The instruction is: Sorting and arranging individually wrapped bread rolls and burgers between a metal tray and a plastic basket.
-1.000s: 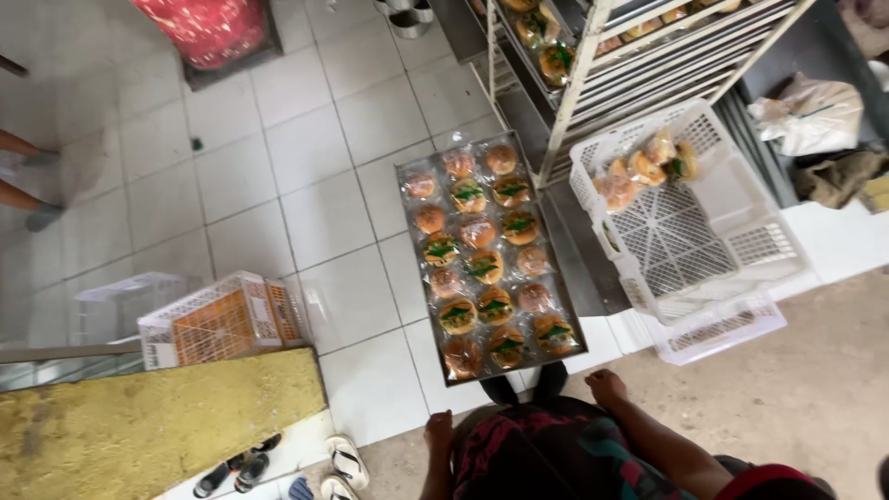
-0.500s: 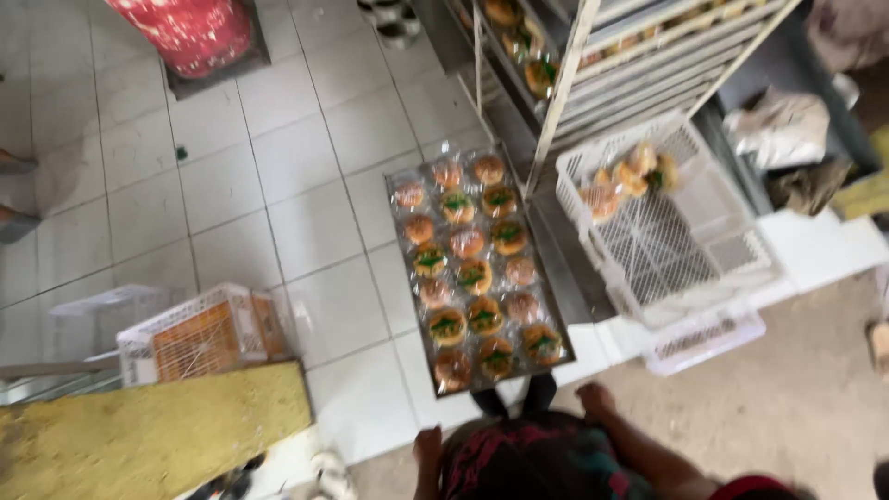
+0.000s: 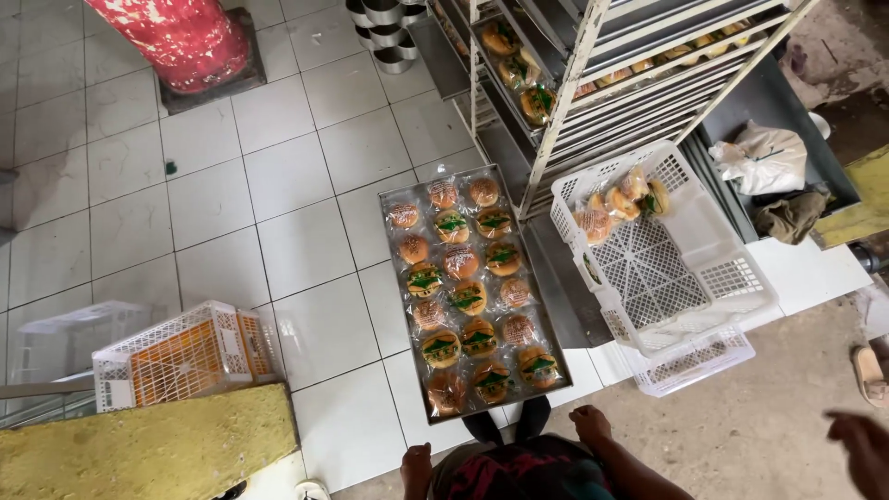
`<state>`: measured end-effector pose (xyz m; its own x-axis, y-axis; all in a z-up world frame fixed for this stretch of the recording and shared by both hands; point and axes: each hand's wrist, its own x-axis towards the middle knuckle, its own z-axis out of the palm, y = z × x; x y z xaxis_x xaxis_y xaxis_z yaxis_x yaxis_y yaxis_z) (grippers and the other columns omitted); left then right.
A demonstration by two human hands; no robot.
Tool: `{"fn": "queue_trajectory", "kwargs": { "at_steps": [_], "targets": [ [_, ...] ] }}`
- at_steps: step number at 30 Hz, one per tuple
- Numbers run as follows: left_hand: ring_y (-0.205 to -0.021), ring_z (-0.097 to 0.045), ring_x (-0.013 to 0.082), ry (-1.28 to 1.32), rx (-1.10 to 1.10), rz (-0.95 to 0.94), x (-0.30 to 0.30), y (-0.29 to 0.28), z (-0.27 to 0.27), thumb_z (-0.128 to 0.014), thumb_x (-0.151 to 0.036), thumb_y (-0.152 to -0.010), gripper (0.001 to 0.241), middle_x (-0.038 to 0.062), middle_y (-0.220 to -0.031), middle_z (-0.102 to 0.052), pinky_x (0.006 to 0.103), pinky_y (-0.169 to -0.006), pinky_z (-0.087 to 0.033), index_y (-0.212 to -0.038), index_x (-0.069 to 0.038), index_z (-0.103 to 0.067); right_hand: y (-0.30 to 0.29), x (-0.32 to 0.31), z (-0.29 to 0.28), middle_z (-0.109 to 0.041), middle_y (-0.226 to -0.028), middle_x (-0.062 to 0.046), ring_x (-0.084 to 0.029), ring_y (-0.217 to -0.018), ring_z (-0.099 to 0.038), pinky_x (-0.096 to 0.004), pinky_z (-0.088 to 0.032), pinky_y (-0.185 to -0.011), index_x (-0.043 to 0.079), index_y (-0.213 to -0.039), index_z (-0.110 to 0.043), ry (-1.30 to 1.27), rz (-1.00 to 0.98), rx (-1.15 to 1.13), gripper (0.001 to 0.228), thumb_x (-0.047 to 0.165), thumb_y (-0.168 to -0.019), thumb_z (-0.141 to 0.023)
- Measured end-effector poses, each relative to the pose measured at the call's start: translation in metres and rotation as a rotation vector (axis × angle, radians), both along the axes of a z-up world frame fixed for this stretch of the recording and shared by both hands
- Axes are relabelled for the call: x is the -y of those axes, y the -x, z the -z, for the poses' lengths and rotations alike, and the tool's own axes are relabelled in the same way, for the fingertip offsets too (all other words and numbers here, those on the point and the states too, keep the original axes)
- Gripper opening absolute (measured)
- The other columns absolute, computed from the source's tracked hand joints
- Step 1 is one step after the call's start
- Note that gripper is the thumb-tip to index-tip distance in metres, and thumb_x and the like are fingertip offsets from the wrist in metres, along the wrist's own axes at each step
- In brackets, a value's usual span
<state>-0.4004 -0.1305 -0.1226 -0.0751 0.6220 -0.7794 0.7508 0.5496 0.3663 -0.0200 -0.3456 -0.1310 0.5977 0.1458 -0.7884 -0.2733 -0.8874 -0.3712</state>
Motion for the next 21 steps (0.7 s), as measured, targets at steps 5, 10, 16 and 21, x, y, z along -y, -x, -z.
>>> {"fn": "queue_trajectory", "kwargs": {
  "at_steps": [5, 10, 16, 21],
  "targets": [
    [-0.083, -0.074, 0.0235, -0.044, 0.121, -0.140, -0.023, 0.000, 0.028, -0.069, -0.034, -0.092, 0.035, 0.010, -0.089, -0.081, 0.0339, -0.078, -0.058, -0.103, -0.003, -0.079, -0.008, -0.019, -0.010, -0.076, -0.095, -0.015, -0.025, -0.076, -0.067, -0.036, -0.055, -0.066, -0.002, -0.122, -0.073, -0.049, 0.086, -0.015, 0.038, 0.023, -0.094, -0.072],
    [-0.087, -0.070, 0.0171, -0.547, -0.259, 0.820, -0.056, -0.009, 0.078, -0.057, -0.013, -0.094, 0.026, 0.000, -0.107, -0.070, 0.0326, -0.068, -0.060, -0.109, -0.028, -0.072, -0.027, -0.054, -0.021, -0.078, -0.120, -0.007, -0.026, -0.111, -0.070, -0.037, -0.054, -0.096, 0.008, -0.122, -0.073, -0.074, -0.097, 0.257, 0.035, 0.025, -0.093, -0.068],
    [-0.096, -0.074, 0.0269, -0.222, 0.111, -0.132, -0.111, -0.053, 0.062, -0.064, -0.042, -0.095, 0.044, 0.014, -0.105, -0.079, 0.0370, -0.084, -0.058, -0.118, -0.005, -0.071, -0.063, -0.106, 0.001, -0.077, -0.119, -0.007, -0.027, -0.109, -0.071, -0.039, -0.055, -0.093, 0.010, -0.125, -0.071, -0.062, -0.045, 0.286, 0.039, 0.028, -0.090, -0.070],
    [-0.116, -0.068, 0.0307, -0.113, 0.088, -0.106, -0.142, -0.081, 0.062, -0.049, -0.060, -0.096, 0.065, 0.015, -0.122, -0.073, 0.0416, -0.097, -0.054, -0.126, -0.005, -0.067, -0.083, -0.121, 0.055, -0.078, -0.116, -0.008, -0.028, -0.105, -0.072, -0.038, -0.055, -0.090, 0.011, -0.126, -0.071, -0.052, -0.132, 0.297, 0.045, 0.041, -0.093, -0.063]
  ]
}}
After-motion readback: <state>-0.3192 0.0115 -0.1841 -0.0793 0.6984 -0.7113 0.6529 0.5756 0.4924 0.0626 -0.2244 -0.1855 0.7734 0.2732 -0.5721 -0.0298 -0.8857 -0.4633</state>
